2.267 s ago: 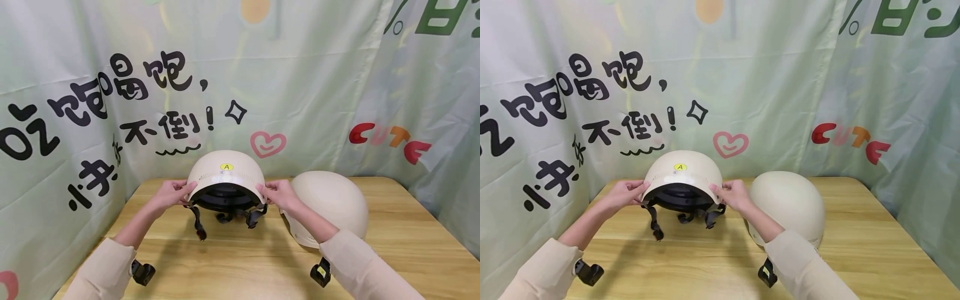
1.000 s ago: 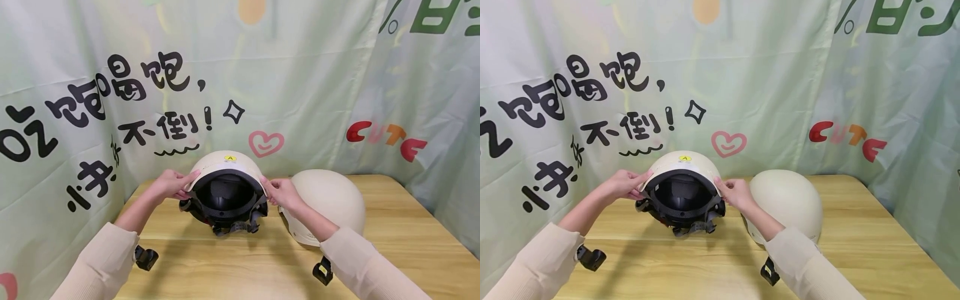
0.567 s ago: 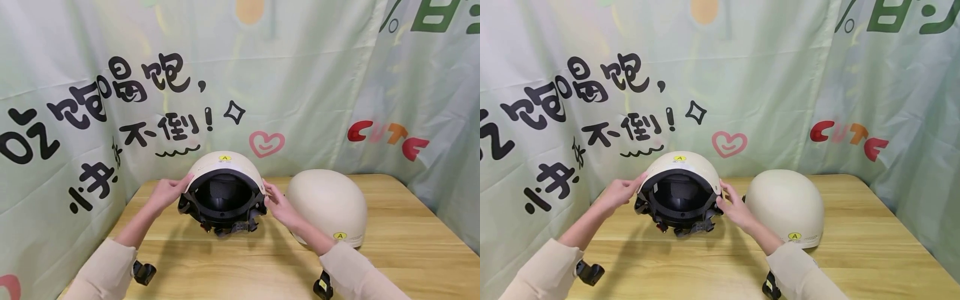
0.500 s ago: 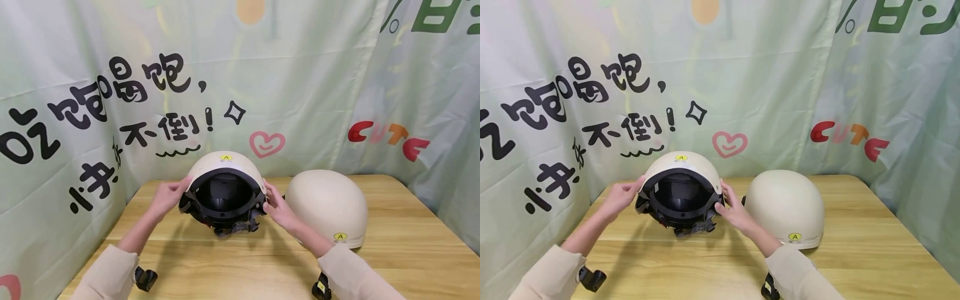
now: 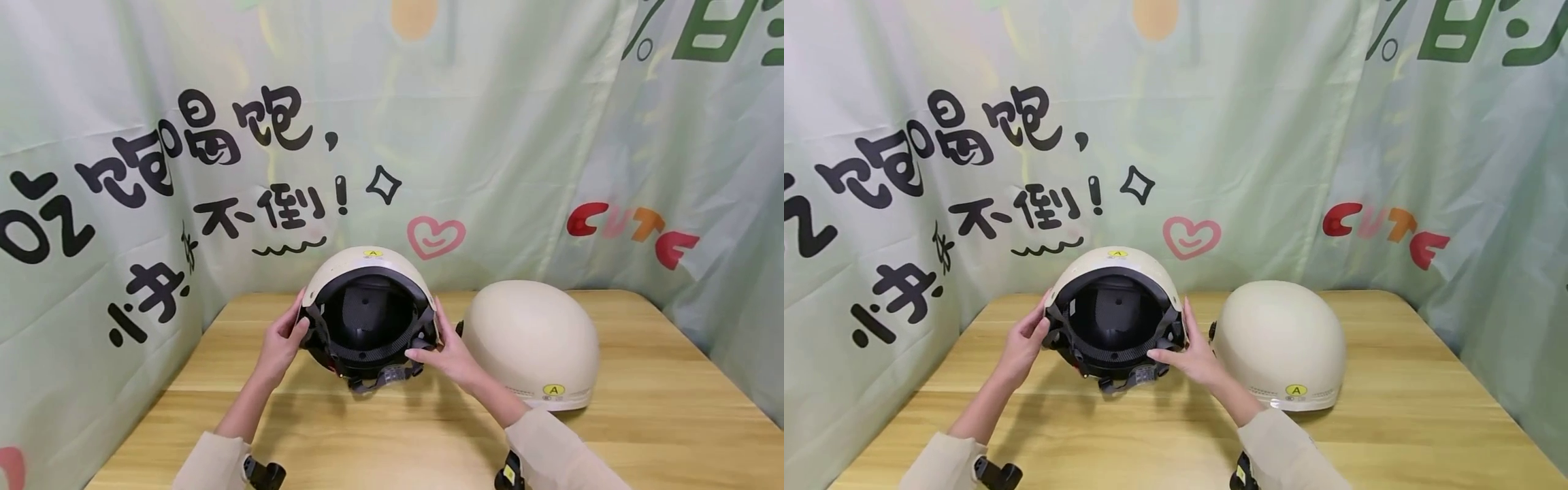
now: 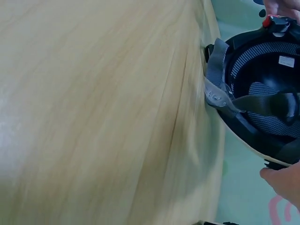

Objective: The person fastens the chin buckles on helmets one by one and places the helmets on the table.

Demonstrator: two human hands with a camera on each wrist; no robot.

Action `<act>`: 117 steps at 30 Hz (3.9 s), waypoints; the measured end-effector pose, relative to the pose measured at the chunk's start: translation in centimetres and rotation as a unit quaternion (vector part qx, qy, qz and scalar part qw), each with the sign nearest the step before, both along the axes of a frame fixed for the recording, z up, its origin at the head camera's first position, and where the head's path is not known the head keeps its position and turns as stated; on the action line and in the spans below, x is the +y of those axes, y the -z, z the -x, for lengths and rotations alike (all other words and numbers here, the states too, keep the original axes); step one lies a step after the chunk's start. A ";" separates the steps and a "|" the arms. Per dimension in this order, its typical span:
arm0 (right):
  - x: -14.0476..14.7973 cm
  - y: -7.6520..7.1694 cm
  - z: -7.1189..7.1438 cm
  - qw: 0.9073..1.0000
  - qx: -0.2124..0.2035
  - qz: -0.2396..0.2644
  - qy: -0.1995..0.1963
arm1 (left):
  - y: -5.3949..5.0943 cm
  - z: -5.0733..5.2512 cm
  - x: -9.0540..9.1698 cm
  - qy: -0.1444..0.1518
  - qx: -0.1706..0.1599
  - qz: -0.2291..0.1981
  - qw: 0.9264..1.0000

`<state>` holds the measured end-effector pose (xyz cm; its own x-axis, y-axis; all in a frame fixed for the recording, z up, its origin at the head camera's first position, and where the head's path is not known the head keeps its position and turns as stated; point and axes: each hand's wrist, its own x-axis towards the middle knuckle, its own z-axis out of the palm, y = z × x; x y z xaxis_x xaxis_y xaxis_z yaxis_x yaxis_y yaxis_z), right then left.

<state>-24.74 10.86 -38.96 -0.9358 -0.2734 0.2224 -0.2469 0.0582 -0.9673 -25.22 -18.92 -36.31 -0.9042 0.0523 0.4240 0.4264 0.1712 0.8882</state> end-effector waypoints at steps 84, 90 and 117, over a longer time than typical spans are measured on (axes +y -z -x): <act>-1.9 -4.2 1.4 0.956 -0.022 -0.202 0.213 | -2.7 0.5 1.0 -0.159 -0.023 0.254 0.954; -1.9 -4.4 1.5 0.954 -0.030 -0.204 0.220 | -2.1 0.7 1.3 -0.128 0.132 0.351 0.918; -1.0 -8.3 1.1 0.926 0.049 -0.314 0.205 | -0.9 1.2 3.5 0.079 0.160 0.499 0.848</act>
